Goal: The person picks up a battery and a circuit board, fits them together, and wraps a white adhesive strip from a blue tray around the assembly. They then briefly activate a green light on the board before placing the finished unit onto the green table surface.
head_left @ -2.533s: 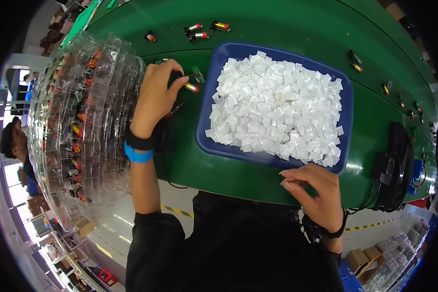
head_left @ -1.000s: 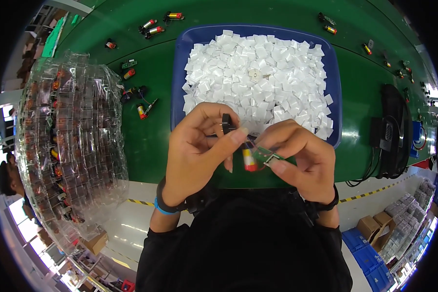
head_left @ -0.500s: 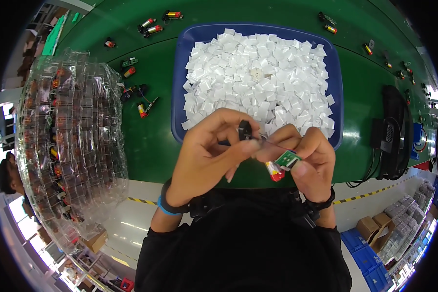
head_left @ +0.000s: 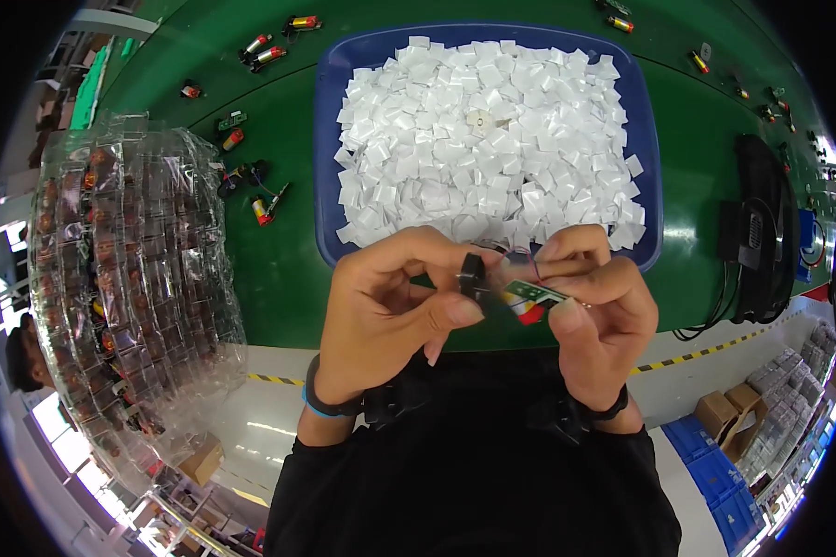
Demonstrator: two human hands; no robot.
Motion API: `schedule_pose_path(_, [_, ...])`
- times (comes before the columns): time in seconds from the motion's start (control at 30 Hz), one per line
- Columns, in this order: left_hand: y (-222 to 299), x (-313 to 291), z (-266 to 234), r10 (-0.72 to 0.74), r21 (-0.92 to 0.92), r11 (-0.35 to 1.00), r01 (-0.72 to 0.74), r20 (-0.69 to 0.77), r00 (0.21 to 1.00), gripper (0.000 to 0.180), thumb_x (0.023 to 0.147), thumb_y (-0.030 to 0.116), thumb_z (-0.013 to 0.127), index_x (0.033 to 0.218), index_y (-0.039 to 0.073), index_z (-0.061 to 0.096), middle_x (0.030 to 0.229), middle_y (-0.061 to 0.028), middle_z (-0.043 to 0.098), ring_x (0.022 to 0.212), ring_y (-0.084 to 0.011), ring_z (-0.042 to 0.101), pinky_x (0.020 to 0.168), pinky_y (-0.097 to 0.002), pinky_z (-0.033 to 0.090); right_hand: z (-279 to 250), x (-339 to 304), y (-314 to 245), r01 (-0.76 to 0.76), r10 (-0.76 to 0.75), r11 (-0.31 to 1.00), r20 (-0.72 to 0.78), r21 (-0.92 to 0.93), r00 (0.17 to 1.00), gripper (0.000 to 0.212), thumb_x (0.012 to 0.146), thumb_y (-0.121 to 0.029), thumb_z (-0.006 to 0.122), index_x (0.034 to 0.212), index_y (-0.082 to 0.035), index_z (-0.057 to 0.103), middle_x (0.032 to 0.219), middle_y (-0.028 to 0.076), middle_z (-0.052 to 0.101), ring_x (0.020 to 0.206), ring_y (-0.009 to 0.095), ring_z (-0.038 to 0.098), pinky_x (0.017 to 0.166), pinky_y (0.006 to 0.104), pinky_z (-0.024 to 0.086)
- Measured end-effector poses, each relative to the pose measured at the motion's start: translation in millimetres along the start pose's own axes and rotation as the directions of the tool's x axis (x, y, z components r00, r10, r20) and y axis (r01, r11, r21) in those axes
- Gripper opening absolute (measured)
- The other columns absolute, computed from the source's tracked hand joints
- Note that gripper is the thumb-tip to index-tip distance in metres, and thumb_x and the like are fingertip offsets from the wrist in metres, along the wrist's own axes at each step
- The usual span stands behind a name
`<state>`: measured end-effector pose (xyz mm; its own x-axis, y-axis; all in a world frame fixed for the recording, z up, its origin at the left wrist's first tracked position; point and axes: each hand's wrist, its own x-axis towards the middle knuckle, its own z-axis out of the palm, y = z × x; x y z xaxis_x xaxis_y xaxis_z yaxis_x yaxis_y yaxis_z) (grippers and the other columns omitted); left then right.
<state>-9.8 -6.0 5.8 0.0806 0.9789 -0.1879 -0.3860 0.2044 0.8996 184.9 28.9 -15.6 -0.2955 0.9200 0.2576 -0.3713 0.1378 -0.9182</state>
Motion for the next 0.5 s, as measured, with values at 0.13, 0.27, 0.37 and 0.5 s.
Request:
schedule_pose_path(0.13, [-5.1,-0.8,0.1,-0.018,-0.021,1.0,0.018,-0.002,1.0,0.027,0.085,-0.001,0.074,0.11,-0.006,0.066,0.086,-0.008,0.064,0.058,-0.0071,0.056,0.046,-0.0189,0.045,0.0,-3.0,0.1,-0.012,0.011,1.0,-0.027,-0.024,1.0,0.019,0.08,0.011,0.071,0.096,0.004,0.066,0.104,0.021,0.062,0.092,0.02,0.065,0.085,0.0302,0.052])
schedule_pose_path(0.27, [-7.1,-1.5,0.7,-0.024,-0.04,0.999,0.023,-0.016,1.0,0.028,0.084,-0.002,0.075,0.111,-0.006,0.066,0.085,-0.0069,0.063,0.059,-0.007,0.056,0.046,-0.0185,0.045,4.9,-2.7,-4.4,-0.059,0.049,0.993,-0.093,-0.101,0.994,0.018,0.076,0.011,0.075,0.092,0.004,0.07,0.098,0.017,0.064,0.088,0.017,0.064,0.079,0.0262,0.049])
schedule_pose_path(0.37, [-6.9,-1.2,-0.7,-0.008,0.013,1.0,0.008,-0.004,1.0,0.028,0.084,-0.002,0.075,0.11,-0.006,0.067,0.085,-0.0064,0.063,0.06,-0.0067,0.056,0.047,-0.0181,0.045,6.3,-2.6,-4.8,-0.072,0.06,0.99,-0.098,-0.118,0.993,0.018,0.076,0.01,0.076,0.092,0.004,0.07,0.098,0.017,0.064,0.084,0.016,0.063,0.075,0.0251,0.048])
schedule_pose_path(0.5, [-5.9,-1.8,0.3,-0.008,0.04,0.999,0.008,-0.007,1.0,0.029,0.083,-0.002,0.076,0.11,-0.006,0.067,0.085,-0.0057,0.062,0.061,-0.0058,0.056,0.047,-0.0175,0.046,4.0,-3.1,-5.1,-0.072,0.062,0.99,-0.08,-0.122,0.995,0.018,0.076,0.009,0.077,0.092,0.004,0.071,0.096,0.015,0.065,0.083,0.016,0.063,0.072,0.0241,0.048])
